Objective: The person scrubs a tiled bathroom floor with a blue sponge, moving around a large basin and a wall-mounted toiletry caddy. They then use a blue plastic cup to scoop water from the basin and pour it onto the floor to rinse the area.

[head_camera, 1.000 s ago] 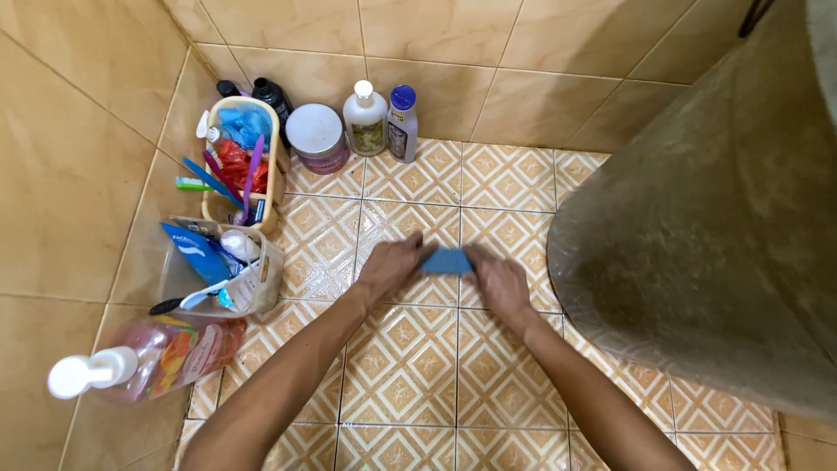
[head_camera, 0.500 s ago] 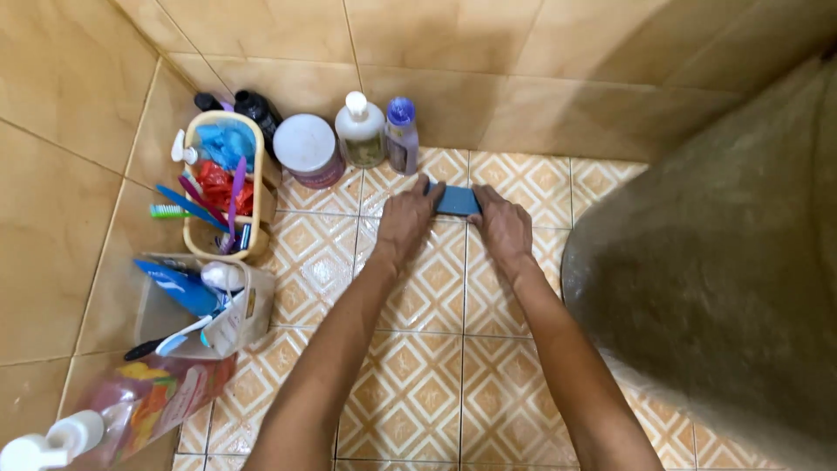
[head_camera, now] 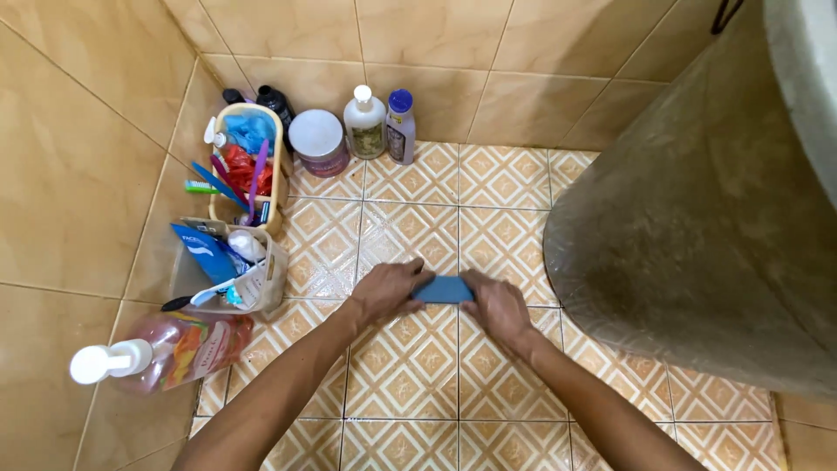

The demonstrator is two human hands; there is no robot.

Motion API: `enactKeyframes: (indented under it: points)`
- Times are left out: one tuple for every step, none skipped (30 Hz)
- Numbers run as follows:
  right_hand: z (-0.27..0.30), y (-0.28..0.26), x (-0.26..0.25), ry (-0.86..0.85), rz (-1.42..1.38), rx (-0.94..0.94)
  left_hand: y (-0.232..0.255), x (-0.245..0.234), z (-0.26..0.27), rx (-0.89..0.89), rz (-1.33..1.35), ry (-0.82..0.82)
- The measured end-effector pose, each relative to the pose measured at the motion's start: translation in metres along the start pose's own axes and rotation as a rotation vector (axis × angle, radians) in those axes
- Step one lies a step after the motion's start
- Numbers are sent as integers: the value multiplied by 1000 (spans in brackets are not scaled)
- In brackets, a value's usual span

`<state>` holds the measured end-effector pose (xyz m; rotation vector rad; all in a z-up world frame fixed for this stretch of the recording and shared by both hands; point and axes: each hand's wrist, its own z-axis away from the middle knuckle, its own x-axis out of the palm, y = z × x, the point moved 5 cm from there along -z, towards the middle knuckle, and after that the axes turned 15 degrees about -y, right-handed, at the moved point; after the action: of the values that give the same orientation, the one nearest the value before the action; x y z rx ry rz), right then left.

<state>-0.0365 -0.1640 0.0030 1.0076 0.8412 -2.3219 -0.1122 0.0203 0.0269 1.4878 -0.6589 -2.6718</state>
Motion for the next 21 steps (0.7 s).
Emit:
enactKeyframes:
  points:
    - [3, -3, -5, 4, 3, 2, 3, -3, 2, 3, -2, 5]
    - [4, -6, -10, 8, -1, 0, 4, -7, 4, -8, 0, 20]
    - [4, -9, -14, 8, -8, -3, 4, -10, 5, -19, 4, 31]
    - [5, -12, -26, 9, -7, 0, -4, -6, -8, -17, 3, 32]
    - [7, -16, -34, 3, -24, 21, -12, 0, -19, -68, 3, 68]
    - [8, -19, -43, -2, -41, 43, -21, 6, -30, -120, 3, 104]
    - [-12, -7, -39, -6, -41, 43, -31, 8, -45, -121, 6, 102]
    - [-32, 4, -38, 43, -37, 52, -44, 7, -59, -152, 7, 144]
    - [-52, 16, -38, 92, -30, 60, -57, 7, -74, -185, 11, 188]
    - [-58, 13, -50, 87, -27, 58, -57, -8, -73, -188, 17, 188]
    - [-64, 11, -66, 115, -52, 74, -60, -25, -72, -208, 34, 221]
    - [-71, 10, -81, 144, -77, 90, -63, -42, -72, -228, 51, 254]
    - [-84, 15, -87, 138, -76, 88, -69, -47, -79, -232, 57, 253]
    - [-97, 21, -94, 157, -64, 97, -75, -53, -85, -254, 53, 292]
    - [-109, 26, -101, 179, -55, 106, -82, -59, -91, -274, 45, 330]
    - [-116, 26, -108, 176, -55, 106, -91, -62, -103, -276, 48, 329]
    - [-121, 25, -116, 197, -67, 106, -99, -64, -114, -304, 34, 341]
    - [-124, 24, -123, 219, -79, 105, -107, -66, -124, -333, 20, 353]
    - [-129, 24, -128, 223, -81, 103, -105, -77, -128, -334, 16, 353]
    - [-132, 25, -133, 239, -78, 122, -102, -87, -129, -346, 11, 384]
    - [-134, 24, -133, 247, -77, 136, -98, -94, -127, -365, 9, 408]
